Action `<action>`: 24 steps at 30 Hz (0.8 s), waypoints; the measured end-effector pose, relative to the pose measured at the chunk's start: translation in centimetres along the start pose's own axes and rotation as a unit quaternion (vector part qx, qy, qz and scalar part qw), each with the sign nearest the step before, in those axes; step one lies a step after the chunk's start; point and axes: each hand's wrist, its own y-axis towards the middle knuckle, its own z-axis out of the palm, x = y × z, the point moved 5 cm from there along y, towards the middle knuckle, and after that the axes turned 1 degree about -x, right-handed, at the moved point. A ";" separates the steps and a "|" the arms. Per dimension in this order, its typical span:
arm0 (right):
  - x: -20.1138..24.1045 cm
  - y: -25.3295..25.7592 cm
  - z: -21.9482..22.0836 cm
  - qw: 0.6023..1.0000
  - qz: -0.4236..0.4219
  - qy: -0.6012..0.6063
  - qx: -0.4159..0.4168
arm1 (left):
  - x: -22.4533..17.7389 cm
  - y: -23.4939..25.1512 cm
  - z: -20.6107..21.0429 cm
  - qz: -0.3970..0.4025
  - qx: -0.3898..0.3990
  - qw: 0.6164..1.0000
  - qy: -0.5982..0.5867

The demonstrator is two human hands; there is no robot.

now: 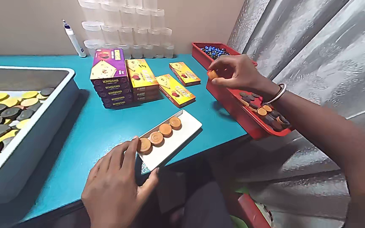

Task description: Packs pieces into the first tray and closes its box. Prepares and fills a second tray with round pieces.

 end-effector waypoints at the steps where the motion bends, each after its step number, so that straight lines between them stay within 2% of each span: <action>1: 2.2 0.8 1.6 0.998 -0.043 0.026 0.029 | 0.0 0.0 0.0 0.003 -0.001 1.000 -0.001; 4: 6.5 1.8 6.2 0.982 -0.151 0.051 0.106 | 0.0 0.0 0.1 0.002 -0.001 1.000 0.004; 7: 7.8 1.3 8.4 0.975 -0.174 0.006 0.140 | 0.0 0.1 0.0 0.000 -0.010 1.000 0.012; 9: 8.4 1.1 8.3 0.975 -0.142 -0.017 0.172 | -0.1 0.0 0.0 -0.001 -0.003 1.000 0.009; 11: 9.9 1.3 7.6 0.958 -0.042 -0.025 0.281 | 0.0 0.0 0.1 0.002 0.014 1.000 0.004; 13: 8.5 0.7 8.9 0.975 -0.133 -0.012 0.176 | 0.2 0.0 0.2 -0.003 0.025 1.000 -0.001; 14: 8.6 0.6 9.0 0.975 -0.140 -0.013 0.171 | 0.2 -0.1 0.2 -0.004 0.029 1.000 -0.001; 16: 11.1 1.1 7.8 0.959 -0.057 -0.032 0.276 | 0.3 -0.1 0.2 0.001 0.035 0.999 0.000; 17: 11.1 1.2 7.9 0.957 -0.055 -0.040 0.281 | 0.3 -0.2 0.2 -0.001 0.038 0.999 -0.001; 19: 8.5 0.6 9.6 0.972 -0.152 -0.042 0.175 | 0.4 -0.3 0.4 -0.008 0.044 0.999 -0.005; 20: 8.0 0.5 9.9 0.973 -0.168 -0.038 0.154 | 0.5 -0.3 0.4 -0.009 0.047 0.999 -0.007; 24: 8.1 0.4 9.9 0.971 -0.173 -0.057 0.153 | 0.7 -0.6 0.5 -0.008 0.054 0.998 -0.017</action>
